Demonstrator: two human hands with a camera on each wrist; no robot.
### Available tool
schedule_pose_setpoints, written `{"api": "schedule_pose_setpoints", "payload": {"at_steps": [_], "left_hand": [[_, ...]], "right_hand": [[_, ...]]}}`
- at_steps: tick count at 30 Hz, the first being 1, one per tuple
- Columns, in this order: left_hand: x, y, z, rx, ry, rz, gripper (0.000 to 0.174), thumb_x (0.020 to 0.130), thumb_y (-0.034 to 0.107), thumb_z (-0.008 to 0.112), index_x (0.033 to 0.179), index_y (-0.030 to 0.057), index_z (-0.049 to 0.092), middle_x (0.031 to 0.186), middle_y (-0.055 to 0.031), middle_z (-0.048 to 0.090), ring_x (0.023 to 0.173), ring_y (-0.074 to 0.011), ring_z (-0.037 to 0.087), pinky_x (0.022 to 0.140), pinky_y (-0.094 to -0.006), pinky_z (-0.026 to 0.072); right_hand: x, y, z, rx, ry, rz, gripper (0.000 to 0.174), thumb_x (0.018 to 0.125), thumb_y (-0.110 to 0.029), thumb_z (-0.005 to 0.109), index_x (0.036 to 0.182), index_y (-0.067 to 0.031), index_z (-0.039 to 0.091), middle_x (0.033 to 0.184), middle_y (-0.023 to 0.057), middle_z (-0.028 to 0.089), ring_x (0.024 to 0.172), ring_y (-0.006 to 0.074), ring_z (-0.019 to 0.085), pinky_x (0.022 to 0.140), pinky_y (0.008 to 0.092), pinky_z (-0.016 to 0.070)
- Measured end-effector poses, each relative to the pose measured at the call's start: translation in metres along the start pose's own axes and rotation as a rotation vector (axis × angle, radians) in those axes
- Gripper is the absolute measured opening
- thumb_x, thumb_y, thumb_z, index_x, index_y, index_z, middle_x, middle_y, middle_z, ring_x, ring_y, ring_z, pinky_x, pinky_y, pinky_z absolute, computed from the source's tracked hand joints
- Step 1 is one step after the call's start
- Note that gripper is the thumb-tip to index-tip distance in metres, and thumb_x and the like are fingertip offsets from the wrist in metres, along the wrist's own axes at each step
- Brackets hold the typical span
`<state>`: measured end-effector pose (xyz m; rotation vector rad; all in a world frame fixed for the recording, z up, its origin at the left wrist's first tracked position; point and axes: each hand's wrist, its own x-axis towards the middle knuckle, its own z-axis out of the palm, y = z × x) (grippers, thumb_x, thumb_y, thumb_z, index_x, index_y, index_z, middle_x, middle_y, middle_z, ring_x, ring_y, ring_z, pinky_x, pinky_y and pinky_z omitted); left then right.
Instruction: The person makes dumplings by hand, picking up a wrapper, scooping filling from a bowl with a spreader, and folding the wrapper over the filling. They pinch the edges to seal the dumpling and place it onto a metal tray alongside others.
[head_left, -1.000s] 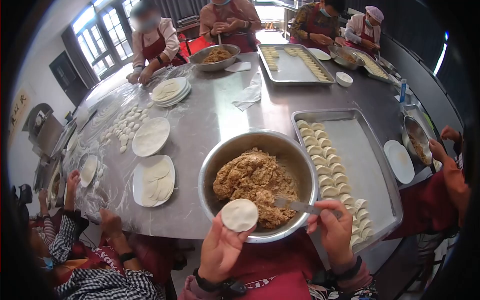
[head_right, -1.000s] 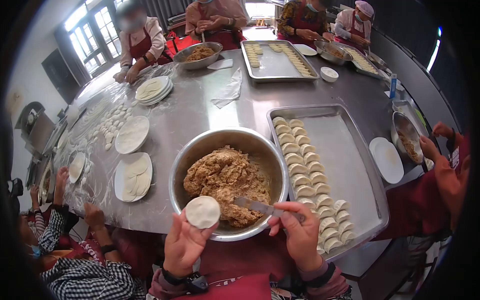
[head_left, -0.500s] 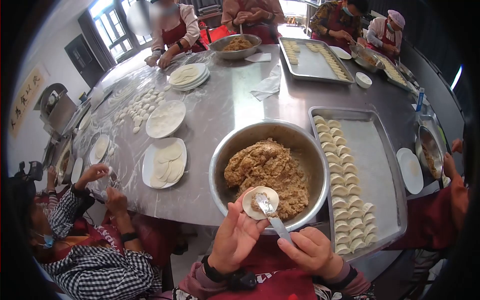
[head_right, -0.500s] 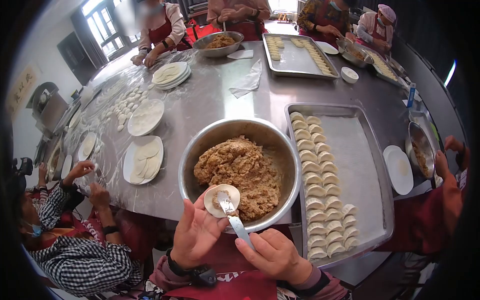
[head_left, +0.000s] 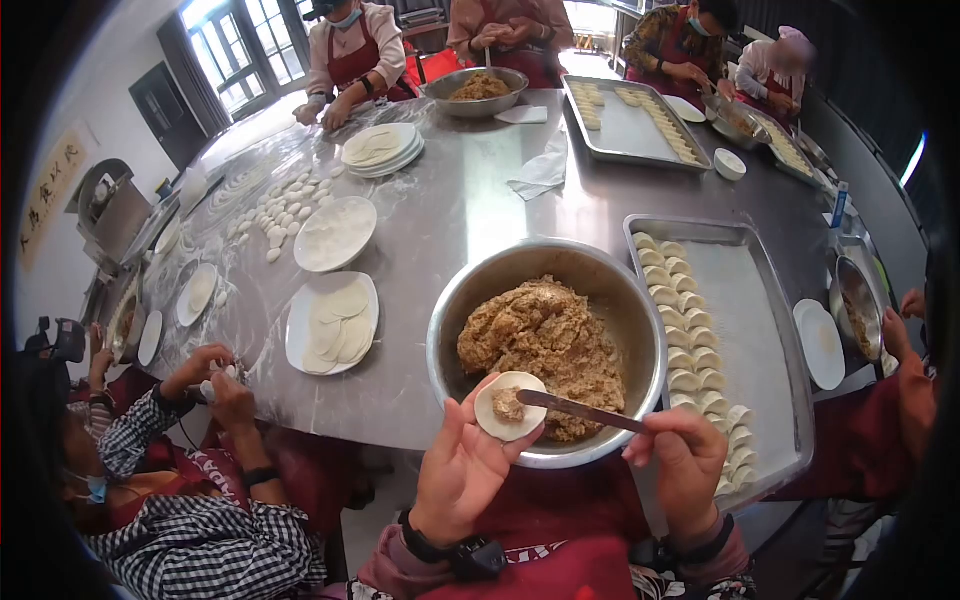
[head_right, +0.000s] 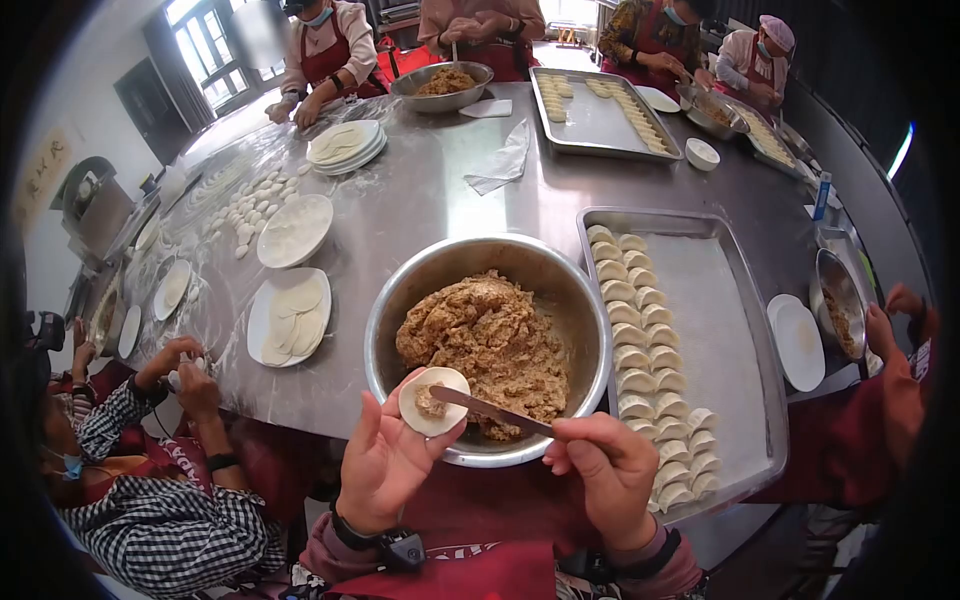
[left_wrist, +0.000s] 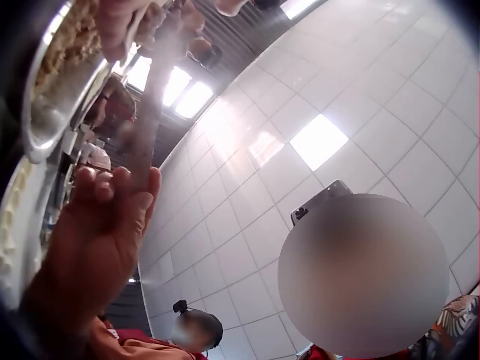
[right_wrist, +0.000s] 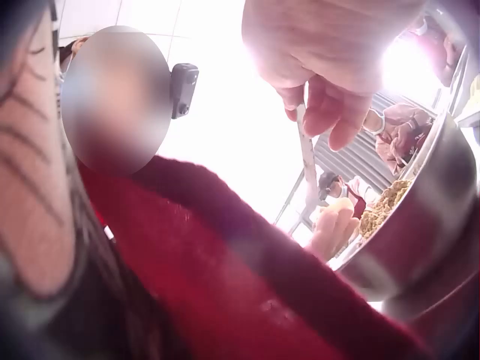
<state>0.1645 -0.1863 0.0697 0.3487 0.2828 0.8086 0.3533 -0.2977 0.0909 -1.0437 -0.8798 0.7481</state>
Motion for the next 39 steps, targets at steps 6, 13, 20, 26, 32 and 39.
{"api": "schedule_pose_setpoints", "payload": {"at_steps": [6, 13, 20, 26, 32, 39], "left_hand": [[-0.004, 0.003, -0.004, 0.110, 0.076, -0.012, 0.068, 0.095, 0.050, 0.038, 0.141, 0.0002, 0.026, 0.141, -0.0184, 0.037, 0.129, -0.0305, 0.040, 0.107, -0.0462, 0.0346], [-0.006, 0.000, -0.005, 0.167, 0.032, -0.089, 0.064, 0.096, 0.045, 0.042, 0.139, -0.0005, 0.028, 0.139, -0.0177, 0.039, 0.128, -0.0285, 0.041, 0.105, -0.0449, 0.0359], [-0.005, 0.001, 0.001, 0.020, 0.016, -0.067, 0.051, 0.100, 0.033, 0.039, 0.136, -0.0027, 0.034, 0.136, -0.0178, 0.043, 0.126, -0.0261, 0.043, 0.106, -0.0416, 0.0354], [-0.006, -0.003, 0.000, 0.183, 0.028, -0.084, 0.064, 0.096, 0.046, 0.041, 0.138, -0.0009, 0.031, 0.139, -0.0177, 0.040, 0.128, -0.0295, 0.041, 0.107, -0.0445, 0.0343], [-0.006, -0.004, -0.002, 0.207, 0.056, -0.048, 0.063, 0.096, 0.044, 0.041, 0.139, -0.0016, 0.030, 0.140, -0.0188, 0.039, 0.129, -0.0311, 0.040, 0.108, -0.0450, 0.0321], [-0.005, 0.037, -0.014, 0.105, 0.093, 0.178, 0.054, 0.099, 0.035, 0.039, 0.138, -0.0004, 0.030, 0.136, -0.0173, 0.044, 0.126, -0.0294, 0.044, 0.105, -0.0443, 0.0374]], "right_hand": [[0.010, -0.005, -0.010, 0.036, -0.091, 0.185, 0.018, 0.093, -0.008, 0.055, 0.104, 0.0052, 0.060, 0.076, 0.0095, 0.065, 0.067, 0.0123, 0.061, 0.059, 0.0194, 0.0462], [0.017, 0.000, -0.002, -0.072, -0.143, 0.281, 0.018, 0.093, -0.006, 0.052, 0.104, 0.0044, 0.062, 0.076, 0.0072, 0.064, 0.065, 0.0087, 0.059, 0.059, 0.0180, 0.0449], [0.008, -0.022, -0.002, -0.173, -0.103, 0.179, 0.018, 0.093, -0.005, 0.052, 0.104, 0.0047, 0.062, 0.075, 0.0066, 0.064, 0.065, 0.0082, 0.059, 0.059, 0.0181, 0.0459], [0.013, -0.004, 0.005, 0.057, -0.045, 0.216, 0.016, 0.091, -0.003, 0.051, 0.101, 0.0045, 0.061, 0.071, 0.0069, 0.063, 0.061, 0.0088, 0.059, 0.055, 0.0180, 0.0448], [0.018, 0.002, -0.005, 0.026, 0.045, 0.280, 0.016, 0.091, -0.006, 0.050, 0.099, 0.0041, 0.061, 0.067, 0.0068, 0.061, 0.056, 0.0099, 0.057, 0.053, 0.0189, 0.0450], [0.023, -0.004, -0.023, 0.099, 0.125, 0.209, 0.019, 0.094, -0.009, 0.049, 0.103, 0.0042, 0.058, 0.069, 0.0073, 0.061, 0.058, 0.0107, 0.058, 0.055, 0.0195, 0.0461]]}}
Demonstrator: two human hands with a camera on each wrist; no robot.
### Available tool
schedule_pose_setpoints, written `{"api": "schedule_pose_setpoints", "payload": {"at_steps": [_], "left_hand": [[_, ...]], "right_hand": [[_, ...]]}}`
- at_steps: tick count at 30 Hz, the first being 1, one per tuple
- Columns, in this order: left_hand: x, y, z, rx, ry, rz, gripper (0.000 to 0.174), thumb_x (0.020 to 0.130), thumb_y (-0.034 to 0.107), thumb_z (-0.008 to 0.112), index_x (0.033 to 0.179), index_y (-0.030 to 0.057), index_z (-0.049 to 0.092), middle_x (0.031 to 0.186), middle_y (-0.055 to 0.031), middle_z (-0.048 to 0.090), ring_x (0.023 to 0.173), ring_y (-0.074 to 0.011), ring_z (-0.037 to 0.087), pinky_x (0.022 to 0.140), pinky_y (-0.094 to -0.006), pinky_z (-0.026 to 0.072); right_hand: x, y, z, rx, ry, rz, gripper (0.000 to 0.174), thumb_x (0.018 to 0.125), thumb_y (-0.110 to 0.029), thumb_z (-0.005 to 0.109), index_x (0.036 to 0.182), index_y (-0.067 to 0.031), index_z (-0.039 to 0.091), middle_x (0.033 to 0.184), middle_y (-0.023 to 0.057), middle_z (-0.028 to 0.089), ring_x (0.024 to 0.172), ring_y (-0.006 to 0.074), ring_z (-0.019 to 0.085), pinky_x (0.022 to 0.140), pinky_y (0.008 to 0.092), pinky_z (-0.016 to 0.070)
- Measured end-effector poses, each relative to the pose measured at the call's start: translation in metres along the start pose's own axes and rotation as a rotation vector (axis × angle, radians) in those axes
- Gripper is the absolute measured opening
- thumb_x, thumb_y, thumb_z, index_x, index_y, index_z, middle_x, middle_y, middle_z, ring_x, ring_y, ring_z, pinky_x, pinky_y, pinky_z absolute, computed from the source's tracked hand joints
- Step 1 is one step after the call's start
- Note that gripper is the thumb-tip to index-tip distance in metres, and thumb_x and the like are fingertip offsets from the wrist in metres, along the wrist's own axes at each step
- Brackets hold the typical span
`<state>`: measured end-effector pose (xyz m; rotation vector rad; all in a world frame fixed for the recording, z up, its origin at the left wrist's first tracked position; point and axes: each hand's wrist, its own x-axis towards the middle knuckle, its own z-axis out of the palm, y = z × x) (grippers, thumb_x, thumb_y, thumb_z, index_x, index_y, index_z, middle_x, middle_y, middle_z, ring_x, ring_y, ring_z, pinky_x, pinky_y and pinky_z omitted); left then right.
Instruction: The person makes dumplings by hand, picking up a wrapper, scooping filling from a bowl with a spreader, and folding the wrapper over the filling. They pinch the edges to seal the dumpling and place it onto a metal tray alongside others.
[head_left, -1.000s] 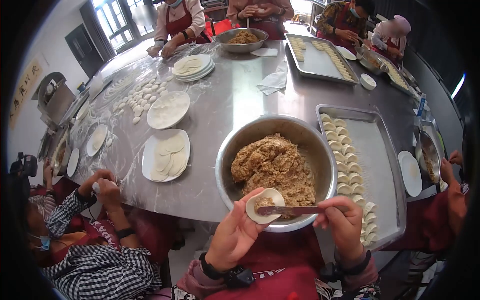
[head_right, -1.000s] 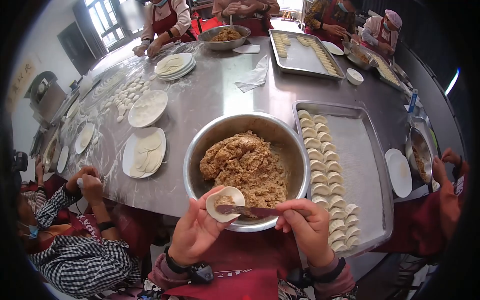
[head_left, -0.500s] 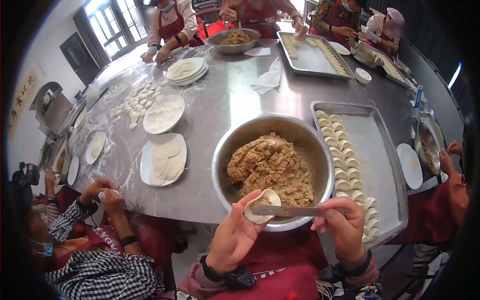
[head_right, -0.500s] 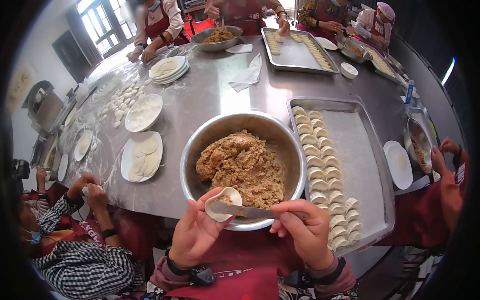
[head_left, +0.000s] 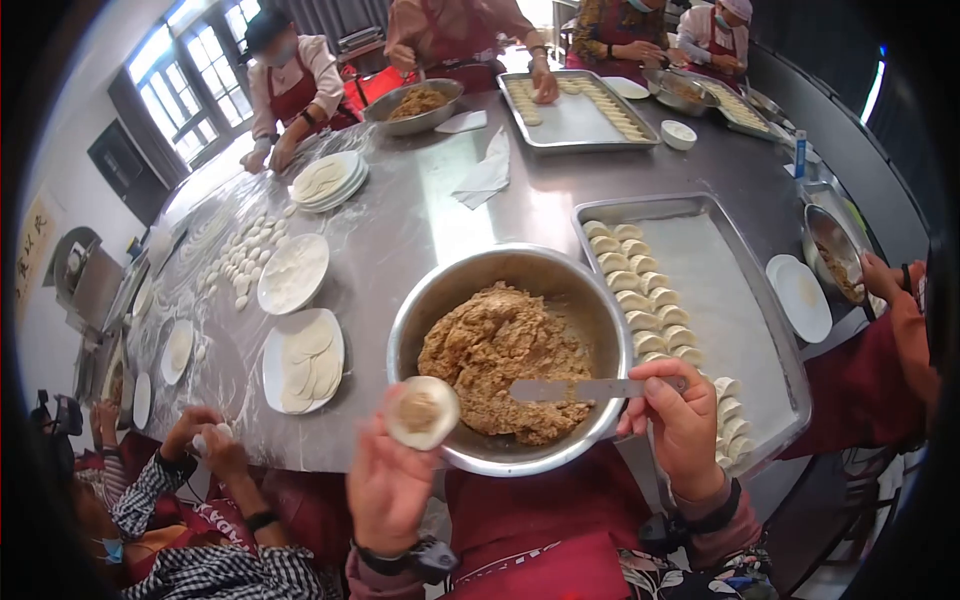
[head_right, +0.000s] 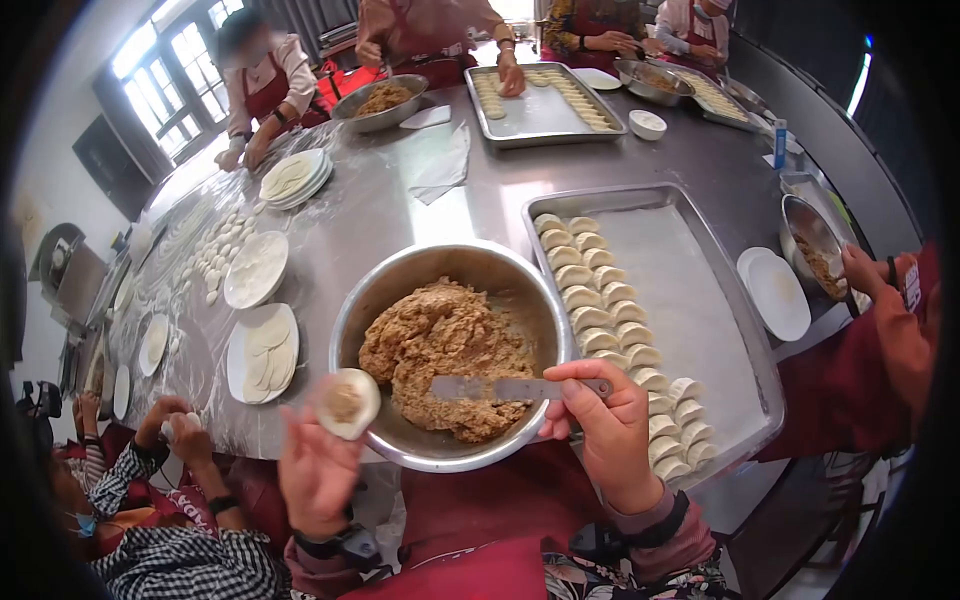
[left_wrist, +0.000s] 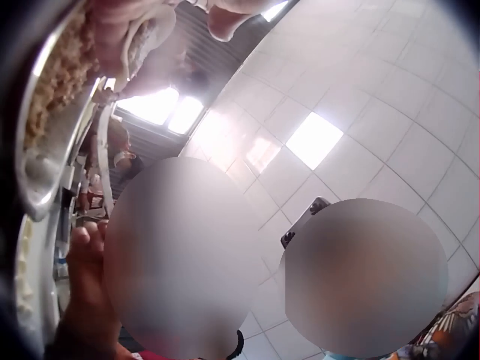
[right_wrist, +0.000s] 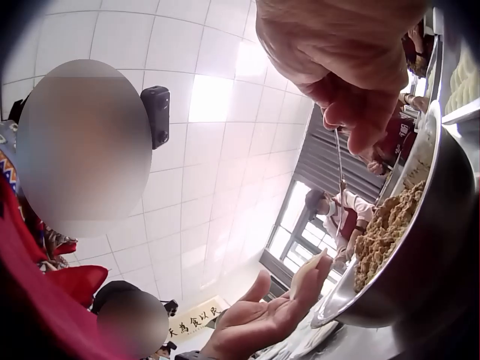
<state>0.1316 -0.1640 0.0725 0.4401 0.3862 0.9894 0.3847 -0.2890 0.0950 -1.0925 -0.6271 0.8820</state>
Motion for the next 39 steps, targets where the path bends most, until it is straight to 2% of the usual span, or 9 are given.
{"api": "schedule_pose_setpoints", "payload": {"at_steps": [4, 8, 16, 19, 21, 27, 31, 36, 39], "left_hand": [[-0.004, 0.015, -0.006, 0.051, 0.027, 0.192, 0.056, 0.099, 0.038, 0.038, 0.137, -0.0019, 0.030, 0.136, -0.0179, 0.043, 0.126, -0.0309, 0.044, 0.102, -0.0457, 0.0413], [-0.014, -0.002, -0.017, 0.025, 0.098, 0.073, 0.058, 0.099, 0.040, 0.037, 0.136, -0.0038, 0.032, 0.136, -0.0198, 0.043, 0.124, -0.0318, 0.046, 0.101, -0.0451, 0.0428], [-0.016, -0.025, 0.018, 0.167, -0.114, -0.305, 0.053, 0.099, 0.035, 0.039, 0.136, -0.0033, 0.034, 0.131, -0.0191, 0.048, 0.118, -0.0287, 0.052, 0.096, -0.0430, 0.0468], [-0.015, -0.030, 0.029, 0.221, -0.165, -0.357, 0.062, 0.097, 0.042, 0.040, 0.137, -0.0042, 0.030, 0.133, -0.0207, 0.045, 0.118, -0.0303, 0.052, 0.094, -0.0443, 0.0487], [-0.014, -0.035, 0.032, 0.279, -0.192, -0.403, 0.070, 0.095, 0.048, 0.041, 0.139, -0.0056, 0.025, 0.133, -0.0223, 0.044, 0.118, -0.0321, 0.052, 0.092, -0.0459, 0.0505], [-0.016, -0.045, 0.040, 0.194, -0.233, -0.482, 0.055, 0.098, 0.038, 0.041, 0.136, -0.0022, 0.034, 0.130, -0.0156, 0.048, 0.115, -0.0245, 0.054, 0.091, -0.0388, 0.0509], [-0.018, -0.051, 0.038, 0.210, -0.190, -0.519, 0.052, 0.098, 0.033, 0.044, 0.136, -0.0017, 0.035, 0.127, -0.0132, 0.050, 0.113, -0.0221, 0.055, 0.091, -0.0365, 0.0507], [-0.022, -0.053, 0.054, 0.492, -0.218, -0.490, 0.048, 0.092, 0.013, 0.053, 0.134, -0.0030, 0.036, 0.122, -0.0128, 0.054, 0.108, -0.0199, 0.057, 0.090, -0.0334, 0.0506], [-0.026, -0.056, 0.058, 0.544, -0.190, -0.482, 0.048, 0.089, 0.004, 0.055, 0.133, -0.0022, 0.038, 0.118, -0.0118, 0.056, 0.099, -0.0176, 0.062, 0.086, -0.0290, 0.0510]], "right_hand": [[-0.009, -0.007, -0.011, -0.327, -0.018, -0.173, 0.014, 0.091, -0.005, 0.054, 0.100, 0.0018, 0.063, 0.074, 0.0072, 0.062, 0.064, 0.0113, 0.059, 0.056, 0.0220, 0.0459], [-0.007, -0.013, -0.015, -0.798, -0.142, -0.368, 0.010, 0.084, 0.001, 0.060, 0.091, -0.0006, 0.067, 0.074, 0.0093, 0.061, 0.066, 0.0193, 0.060, 0.059, 0.0279, 0.0461], [0.004, 0.002, -0.021, -1.010, -0.234, -0.318, 0.018, 0.076, -0.001, 0.066, 0.094, -0.0020, 0.066, 0.083, 0.0134, 0.060, 0.077, 0.0289, 0.060, 0.068, 0.0351, 0.0477], [-0.008, -0.008, -0.011, -1.201, 0.025, -0.560, 0.031, 0.071, -0.004, 0.070, 0.101, -0.0041, 0.064, 0.098, 0.0138, 0.059, 0.092, 0.0315, 0.056, 0.078, 0.0394, 0.0458], [-0.020, -0.010, -0.004, -1.208, -0.117, -0.791, 0.041, 0.067, -0.009, 0.073, 0.105, -0.0070, 0.062, 0.111, 0.0125, 0.056, 0.104, 0.0337, 0.051, 0.087, 0.0444, 0.0418], [-0.031, 0.021, 0.010, -1.144, -0.361, -1.098, 0.020, 0.072, -0.015, 0.068, 0.091, -0.0167, 0.062, 0.119, 0.0086, 0.058, 0.115, 0.0285, 0.049, 0.098, 0.0438, 0.0384], [-0.028, 0.021, 0.016, -1.069, -0.390, -1.120, 0.014, 0.071, -0.015, 0.069, 0.083, -0.0145, 0.062, 0.120, 0.0079, 0.059, 0.118, 0.0287, 0.049, 0.098, 0.0442, 0.0384], [-0.019, 0.012, 0.023, -0.784, -0.384, -0.520, 0.015, 0.066, -0.005, 0.073, 0.076, -0.0080, 0.062, 0.116, 0.0115, 0.058, 0.118, 0.0348, 0.048, 0.097, 0.0449, 0.0381], [-0.016, 0.017, 0.021, -0.687, -0.412, -0.393, 0.013, 0.068, -0.003, 0.072, 0.077, -0.0075, 0.063, 0.117, 0.0126, 0.057, 0.121, 0.0356, 0.045, 0.100, 0.0440, 0.0362]]}}
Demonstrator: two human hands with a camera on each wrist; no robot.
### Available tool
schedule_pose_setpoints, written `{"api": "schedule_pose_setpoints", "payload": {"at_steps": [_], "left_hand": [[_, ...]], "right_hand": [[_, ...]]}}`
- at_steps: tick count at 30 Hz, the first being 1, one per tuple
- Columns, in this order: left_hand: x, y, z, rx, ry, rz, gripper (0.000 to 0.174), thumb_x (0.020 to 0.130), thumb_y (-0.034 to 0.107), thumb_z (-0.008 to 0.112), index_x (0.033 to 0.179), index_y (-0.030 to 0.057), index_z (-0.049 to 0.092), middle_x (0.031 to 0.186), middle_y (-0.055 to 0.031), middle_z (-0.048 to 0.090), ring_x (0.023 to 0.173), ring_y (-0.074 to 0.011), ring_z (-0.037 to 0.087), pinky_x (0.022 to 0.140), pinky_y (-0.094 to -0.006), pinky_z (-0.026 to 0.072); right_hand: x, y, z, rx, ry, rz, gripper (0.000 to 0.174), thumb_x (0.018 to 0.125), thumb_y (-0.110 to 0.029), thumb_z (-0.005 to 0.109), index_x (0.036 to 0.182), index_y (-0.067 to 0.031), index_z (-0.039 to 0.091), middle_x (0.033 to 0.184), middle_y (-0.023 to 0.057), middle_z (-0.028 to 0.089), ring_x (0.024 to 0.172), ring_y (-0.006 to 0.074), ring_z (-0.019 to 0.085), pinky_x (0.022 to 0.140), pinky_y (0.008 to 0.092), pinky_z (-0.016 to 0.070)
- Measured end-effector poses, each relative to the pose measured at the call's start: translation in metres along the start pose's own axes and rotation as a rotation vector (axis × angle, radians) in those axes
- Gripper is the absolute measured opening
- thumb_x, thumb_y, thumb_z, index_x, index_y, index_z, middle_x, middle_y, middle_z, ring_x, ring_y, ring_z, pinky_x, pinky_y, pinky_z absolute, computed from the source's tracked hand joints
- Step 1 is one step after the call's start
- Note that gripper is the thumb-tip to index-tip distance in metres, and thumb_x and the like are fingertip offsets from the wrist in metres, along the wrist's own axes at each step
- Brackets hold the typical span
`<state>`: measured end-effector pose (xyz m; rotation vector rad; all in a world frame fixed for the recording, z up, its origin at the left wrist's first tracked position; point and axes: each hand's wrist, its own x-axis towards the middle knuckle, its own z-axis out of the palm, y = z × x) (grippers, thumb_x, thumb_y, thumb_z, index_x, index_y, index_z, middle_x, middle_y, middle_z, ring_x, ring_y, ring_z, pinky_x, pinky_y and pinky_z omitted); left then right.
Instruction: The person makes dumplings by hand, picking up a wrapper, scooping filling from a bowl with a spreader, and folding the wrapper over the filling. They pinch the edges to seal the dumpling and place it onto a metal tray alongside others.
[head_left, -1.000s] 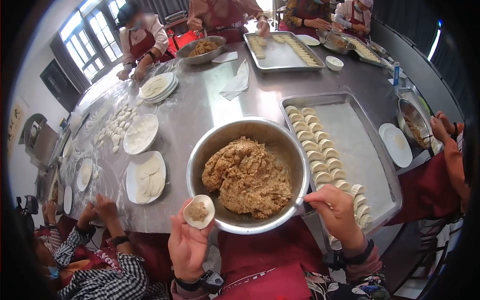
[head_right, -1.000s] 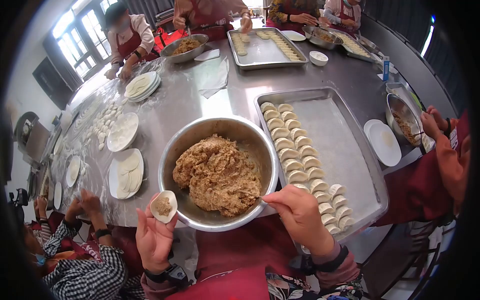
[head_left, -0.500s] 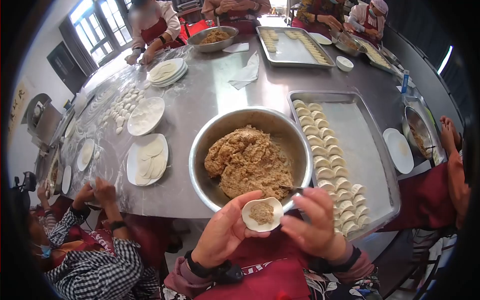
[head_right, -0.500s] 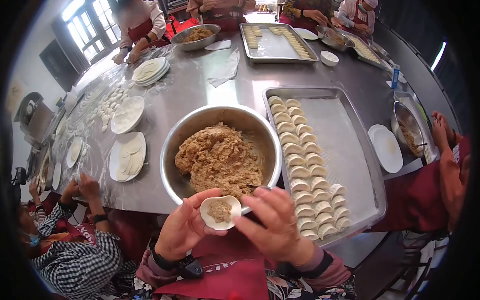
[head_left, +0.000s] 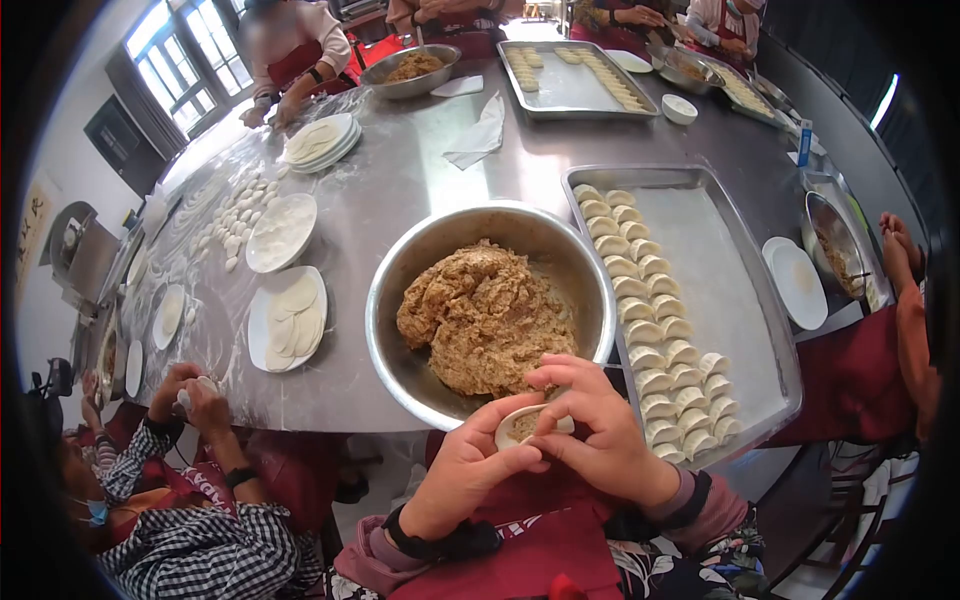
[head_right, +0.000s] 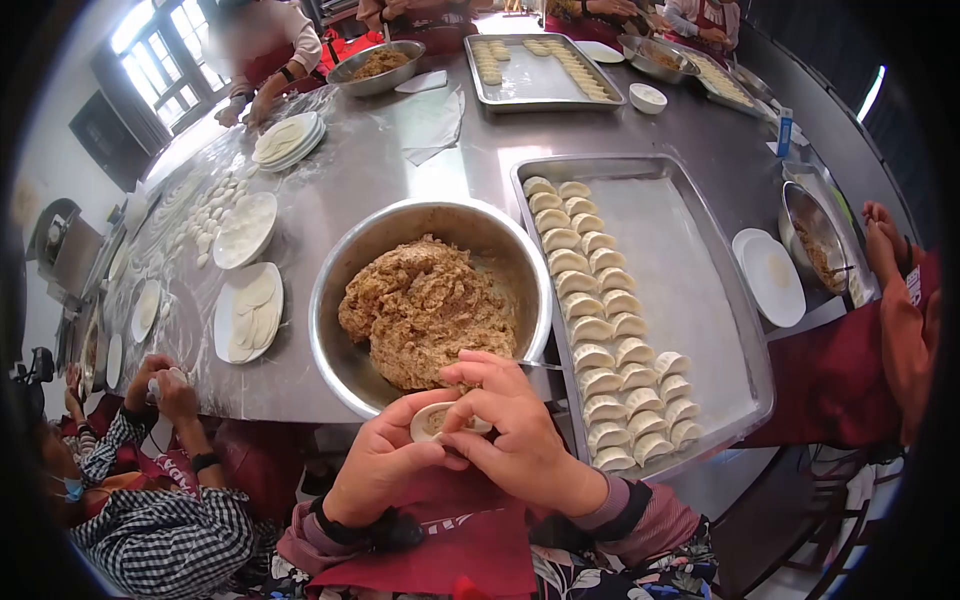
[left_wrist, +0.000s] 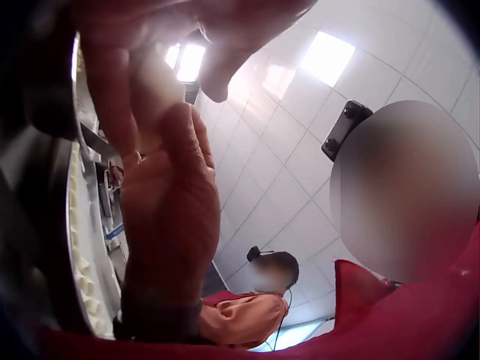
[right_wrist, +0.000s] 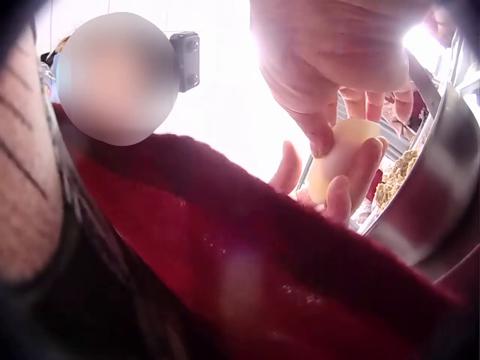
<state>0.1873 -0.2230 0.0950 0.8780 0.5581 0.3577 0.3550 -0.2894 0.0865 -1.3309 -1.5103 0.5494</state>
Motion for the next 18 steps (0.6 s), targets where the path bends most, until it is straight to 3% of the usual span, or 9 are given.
{"api": "schedule_pose_setpoints", "payload": {"at_steps": [10, 14, 16, 18], "left_hand": [[0.005, -0.013, 0.002, 0.074, 0.082, 0.038, 0.039, 0.089, 0.001, 0.055, 0.126, -0.0031, 0.046, 0.107, -0.0119, 0.061, 0.086, -0.0164, 0.064, 0.074, -0.0268, 0.0536], [0.002, -0.013, -0.002, 0.036, 0.079, 0.008, 0.037, 0.090, 0.002, 0.056, 0.126, -0.0020, 0.048, 0.110, -0.0110, 0.060, 0.088, -0.0142, 0.063, 0.072, -0.0232, 0.0530], [0.001, -0.008, 0.001, 0.016, 0.085, 0.099, 0.035, 0.090, -0.002, 0.052, 0.125, -0.0041, 0.047, 0.116, -0.0161, 0.059, 0.091, -0.0177, 0.064, 0.072, -0.0239, 0.0532], [-0.001, -0.007, -0.001, 0.033, 0.066, 0.192, 0.035, 0.090, -0.004, 0.051, 0.125, -0.0048, 0.047, 0.118, -0.0182, 0.058, 0.092, -0.0190, 0.064, 0.072, -0.0244, 0.0533]], "right_hand": [[-0.001, 0.013, 0.010, 0.090, 0.054, 0.051, 0.015, 0.073, -0.004, 0.072, 0.083, -0.0058, 0.061, 0.119, 0.0130, 0.056, 0.123, 0.0302, 0.045, 0.102, 0.0399, 0.0348], [-0.002, 0.000, 0.011, 0.228, 0.172, 0.095, 0.013, 0.073, -0.003, 0.069, 0.085, -0.0052, 0.063, 0.115, 0.0137, 0.057, 0.112, 0.0313, 0.052, 0.095, 0.0386, 0.0395], [-0.001, -0.003, 0.006, 0.318, 0.217, 0.141, 0.014, 0.074, -0.003, 0.068, 0.087, -0.0047, 0.064, 0.113, 0.0135, 0.057, 0.108, 0.0304, 0.054, 0.092, 0.0369, 0.0421], [-0.005, 0.002, 0.002, 0.176, 0.380, 0.041, 0.016, 0.076, -0.001, 0.067, 0.091, -0.0036, 0.064, 0.102, 0.0126, 0.060, 0.092, 0.0273, 0.059, 0.078, 0.0330, 0.0470]]}}
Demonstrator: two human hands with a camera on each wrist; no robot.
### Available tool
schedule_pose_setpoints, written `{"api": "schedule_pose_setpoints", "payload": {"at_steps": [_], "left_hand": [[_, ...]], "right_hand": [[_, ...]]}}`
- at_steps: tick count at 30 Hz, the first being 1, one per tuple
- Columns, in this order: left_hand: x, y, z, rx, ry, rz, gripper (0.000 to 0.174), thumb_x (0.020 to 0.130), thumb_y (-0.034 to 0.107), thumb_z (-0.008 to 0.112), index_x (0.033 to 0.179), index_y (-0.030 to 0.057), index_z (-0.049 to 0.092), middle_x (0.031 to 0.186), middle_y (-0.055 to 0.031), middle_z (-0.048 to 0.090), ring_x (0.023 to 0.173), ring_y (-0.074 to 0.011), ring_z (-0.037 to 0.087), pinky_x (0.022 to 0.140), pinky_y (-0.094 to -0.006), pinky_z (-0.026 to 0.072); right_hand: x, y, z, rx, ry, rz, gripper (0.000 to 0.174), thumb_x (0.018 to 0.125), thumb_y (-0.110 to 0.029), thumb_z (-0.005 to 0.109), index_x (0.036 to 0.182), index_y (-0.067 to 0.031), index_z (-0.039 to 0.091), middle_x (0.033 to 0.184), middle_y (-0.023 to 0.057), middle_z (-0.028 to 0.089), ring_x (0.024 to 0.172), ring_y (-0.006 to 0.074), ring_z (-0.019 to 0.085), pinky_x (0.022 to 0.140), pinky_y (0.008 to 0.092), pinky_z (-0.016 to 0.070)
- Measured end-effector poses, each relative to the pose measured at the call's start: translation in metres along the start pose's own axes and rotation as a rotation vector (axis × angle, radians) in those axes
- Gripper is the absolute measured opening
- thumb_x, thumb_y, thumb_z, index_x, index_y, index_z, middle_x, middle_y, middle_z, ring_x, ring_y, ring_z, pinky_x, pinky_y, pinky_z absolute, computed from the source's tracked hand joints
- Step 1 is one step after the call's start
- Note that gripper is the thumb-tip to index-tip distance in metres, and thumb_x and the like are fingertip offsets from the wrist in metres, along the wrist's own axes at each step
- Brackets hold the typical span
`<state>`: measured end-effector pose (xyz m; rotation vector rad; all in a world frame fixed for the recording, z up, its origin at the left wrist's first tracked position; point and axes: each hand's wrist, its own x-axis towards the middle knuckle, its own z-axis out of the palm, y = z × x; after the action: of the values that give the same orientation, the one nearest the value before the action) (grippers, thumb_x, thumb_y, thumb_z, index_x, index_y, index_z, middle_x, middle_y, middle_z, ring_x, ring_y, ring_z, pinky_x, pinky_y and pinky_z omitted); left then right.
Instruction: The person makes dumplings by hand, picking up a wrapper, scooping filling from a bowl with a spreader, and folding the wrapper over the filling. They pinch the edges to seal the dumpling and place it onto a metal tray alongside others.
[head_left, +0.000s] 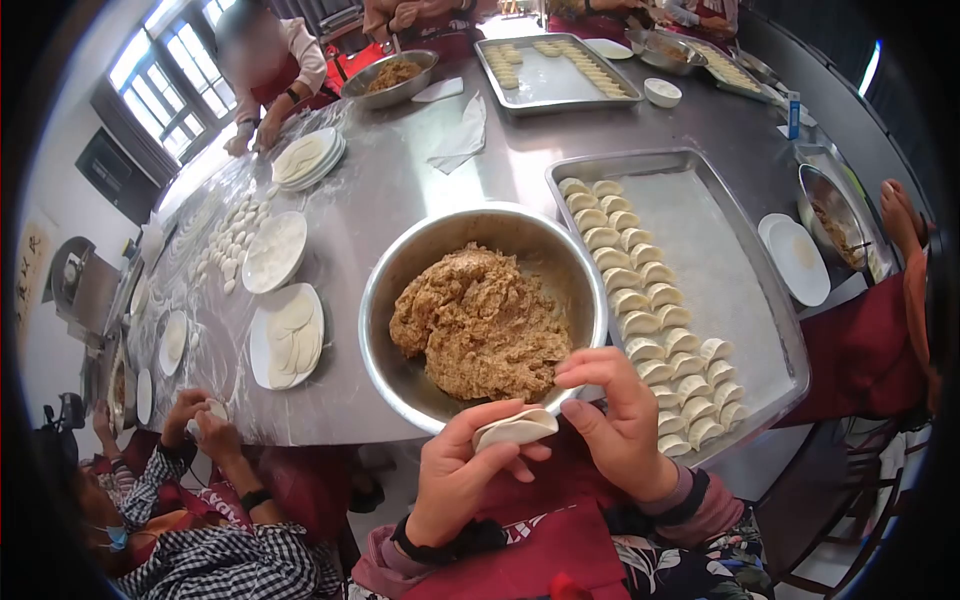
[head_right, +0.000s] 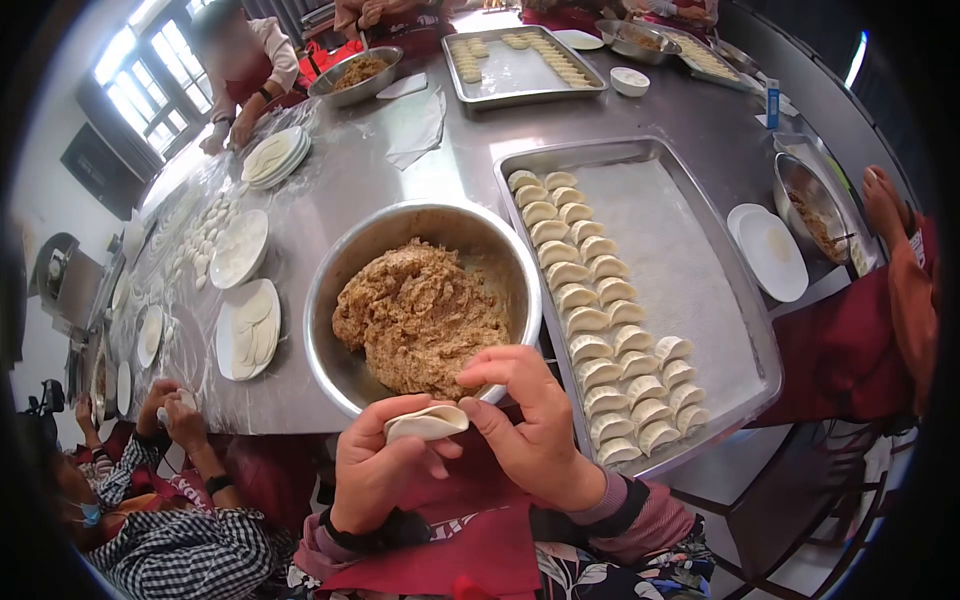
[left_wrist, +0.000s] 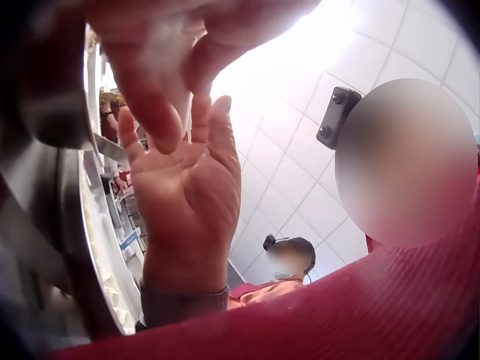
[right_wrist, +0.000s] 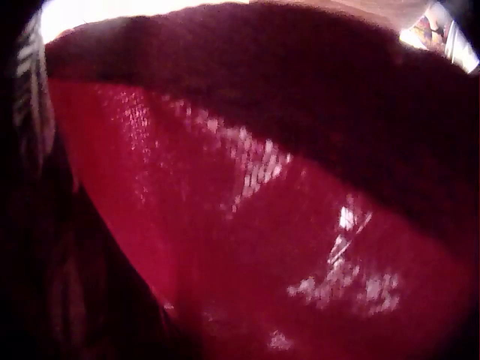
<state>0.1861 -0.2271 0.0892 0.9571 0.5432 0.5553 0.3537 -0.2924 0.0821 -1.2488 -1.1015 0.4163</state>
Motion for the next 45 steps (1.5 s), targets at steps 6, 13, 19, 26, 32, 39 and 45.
{"api": "schedule_pose_setpoints", "payload": {"at_steps": [6, 13, 19, 26, 32, 39, 45], "left_hand": [[-0.004, -0.002, -0.001, 0.059, 0.063, 0.283, 0.037, 0.087, -0.001, 0.055, 0.123, -0.0055, 0.048, 0.117, -0.0238, 0.058, 0.089, -0.0225, 0.066, 0.066, -0.0288, 0.0544], [-0.004, -0.004, 0.001, 0.054, 0.112, 0.290, 0.036, 0.086, -0.003, 0.056, 0.121, -0.0057, 0.051, 0.112, -0.0192, 0.061, 0.085, -0.0176, 0.063, 0.067, -0.0261, 0.0531], [-0.004, -0.005, 0.006, 0.128, 0.139, 0.268, 0.036, 0.084, -0.007, 0.054, 0.120, -0.0060, 0.053, 0.110, -0.0170, 0.063, 0.087, -0.0160, 0.063, 0.069, -0.0246, 0.0529], [-0.004, -0.009, 0.001, 0.122, 0.127, 0.231, 0.036, 0.083, -0.010, 0.053, 0.119, -0.0051, 0.054, 0.114, -0.0182, 0.060, 0.090, -0.0168, 0.063, 0.071, -0.0251, 0.0532], [-0.003, -0.014, -0.001, 0.099, 0.098, 0.293, 0.034, 0.083, -0.009, 0.054, 0.117, -0.0035, 0.055, 0.123, -0.0207, 0.055, 0.091, -0.0194, 0.063, 0.070, -0.0257, 0.0535], [-0.003, -0.013, -0.003, 0.095, 0.108, 0.210, 0.032, 0.086, -0.006, 0.053, 0.118, -0.0044, 0.052, 0.112, -0.0178, 0.061, 0.088, -0.0168, 0.064, 0.068, -0.0256, 0.0541], [-0.005, -0.013, -0.003, 0.084, 0.071, 0.223, 0.028, 0.087, -0.005, 0.052, 0.115, -0.0042, 0.052, 0.109, -0.0168, 0.062, 0.087, -0.0172, 0.064, 0.068, -0.0263, 0.0545]], "right_hand": [[-0.008, -0.006, 0.006, -0.084, -0.234, 0.111, 0.018, 0.077, -0.001, 0.067, 0.094, -0.0030, 0.065, 0.078, 0.0089, 0.059, 0.068, 0.0195, 0.056, 0.058, 0.0287, 0.0452], [-0.012, -0.007, 0.015, -0.035, -0.136, 0.134, 0.016, 0.074, -0.005, 0.073, 0.087, -0.0023, 0.066, 0.078, 0.0087, 0.062, 0.064, 0.0184, 0.057, 0.056, 0.0285, 0.0461], [-0.011, 0.001, 0.017, -0.271, -0.062, -0.197, 0.014, 0.069, -0.005, 0.074, 0.080, -0.0040, 0.064, 0.075, 0.0083, 0.061, 0.064, 0.0260, 0.057, 0.056, 0.0349, 0.0456], [-0.014, 0.002, 0.015, -0.354, -0.118, -0.283, 0.017, 0.069, -0.006, 0.075, 0.083, -0.0040, 0.065, 0.077, 0.0081, 0.062, 0.063, 0.0235, 0.057, 0.056, 0.0325, 0.0462], [-0.018, -0.002, 0.018, -0.092, -0.055, 0.059, 0.023, 0.071, -0.006, 0.076, 0.092, -0.0040, 0.065, 0.084, 0.0088, 0.063, 0.063, 0.0183, 0.059, 0.057, 0.0275, 0.0476], [-0.017, 0.001, 0.016, -0.275, -0.085, -0.212, 0.015, 0.071, 0.001, 0.072, 0.082, -0.0044, 0.064, 0.080, 0.0090, 0.062, 0.066, 0.0246, 0.061, 0.057, 0.0302, 0.0474], [-0.015, -0.010, 0.019, -0.070, -0.032, 0.143, 0.014, 0.073, 0.002, 0.071, 0.084, -0.0052, 0.065, 0.082, 0.0083, 0.060, 0.066, 0.0164, 0.060, 0.057, 0.0282, 0.0464]]}}
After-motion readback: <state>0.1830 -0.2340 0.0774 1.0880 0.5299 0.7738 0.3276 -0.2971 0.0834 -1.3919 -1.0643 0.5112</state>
